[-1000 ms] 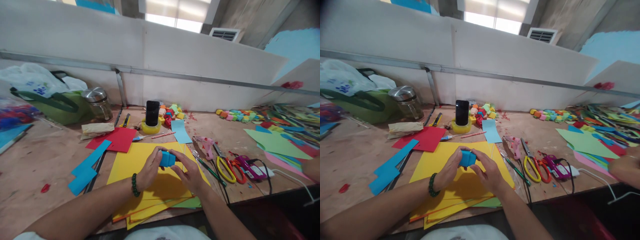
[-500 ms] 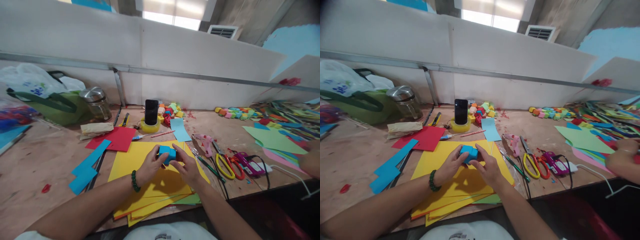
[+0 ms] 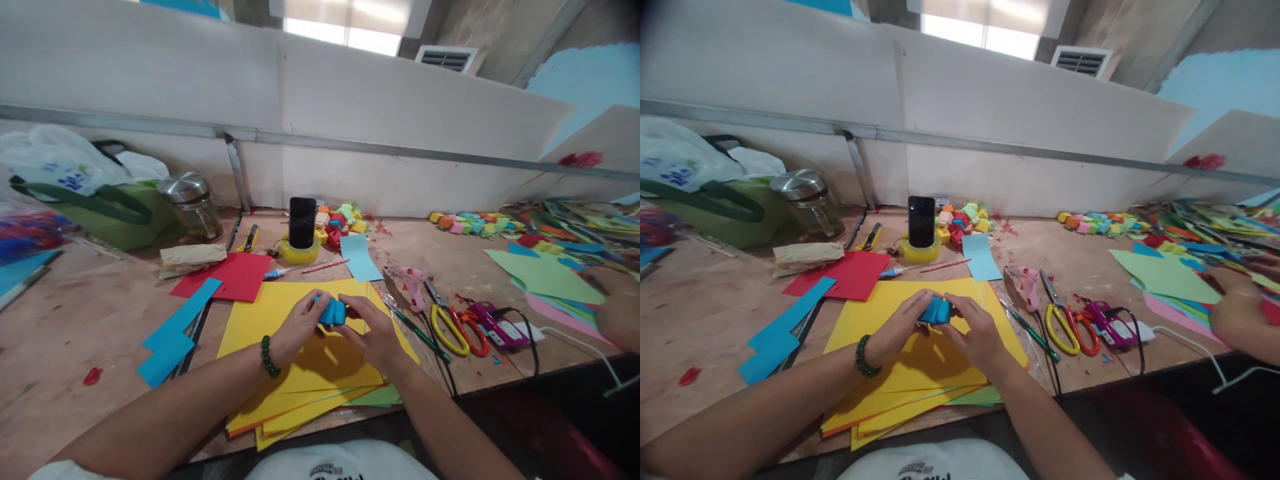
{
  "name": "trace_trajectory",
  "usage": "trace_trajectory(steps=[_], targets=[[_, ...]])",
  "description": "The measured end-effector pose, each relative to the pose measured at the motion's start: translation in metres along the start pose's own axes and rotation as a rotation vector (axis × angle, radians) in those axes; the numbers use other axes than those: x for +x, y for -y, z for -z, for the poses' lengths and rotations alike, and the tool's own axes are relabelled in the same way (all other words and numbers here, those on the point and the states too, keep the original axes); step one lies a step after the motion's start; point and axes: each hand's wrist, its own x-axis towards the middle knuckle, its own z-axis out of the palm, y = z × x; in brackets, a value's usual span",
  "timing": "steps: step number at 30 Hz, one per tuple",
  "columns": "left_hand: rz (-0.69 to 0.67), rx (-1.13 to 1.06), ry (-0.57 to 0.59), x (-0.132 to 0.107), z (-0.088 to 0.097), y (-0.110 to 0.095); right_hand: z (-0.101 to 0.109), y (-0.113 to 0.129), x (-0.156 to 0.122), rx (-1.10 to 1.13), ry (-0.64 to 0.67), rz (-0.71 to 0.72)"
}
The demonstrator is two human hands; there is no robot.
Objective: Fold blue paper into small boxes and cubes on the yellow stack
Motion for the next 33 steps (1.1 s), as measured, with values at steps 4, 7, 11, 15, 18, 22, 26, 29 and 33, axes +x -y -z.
trace_trajectory(steps=[4, 7, 11, 15, 18, 22, 26, 29, 33], targets=[[0.024, -0.039, 0.006, 0.000, 0.000, 0.001, 0.000, -0.003, -0.003, 0.017, -0.007, -0.074], [0.020, -0.061, 0.018, 0.002, -0.001, 0.003, 0.000, -0.003, -0.005, 0.065, -0.026, -0.122], [0.038, -0.097, -0.005, 0.001, -0.002, 0.003, -0.001, -0.003, -0.005, 0.138, -0.038, -0.131], [0.040, -0.101, -0.015, 0.001, -0.002, 0.000, 0.000, -0.005, -0.003, 0.115, 0.012, -0.047], [0.053, -0.078, -0.030, 0.001, -0.001, 0.002, 0.002, -0.006, -0.003, 0.064, 0.028, 0.007], [0.064, -0.081, -0.048, 0.004, 0.000, 0.007, 0.003, -0.007, -0.005, 0.074, 0.057, 0.038], [0.043, -0.080, -0.030, 0.006, 0.002, 0.011, 0.002, -0.007, -0.005, 0.067, 0.055, 0.052], [0.028, -0.082, -0.024, 0.006, 0.002, 0.010, 0.002, -0.004, -0.004, 0.038, 0.036, 0.079], [0.087, -0.079, -0.022, 0.003, 0.001, 0.006, 0.001, 0.000, -0.003, 0.018, 0.007, 0.106]])
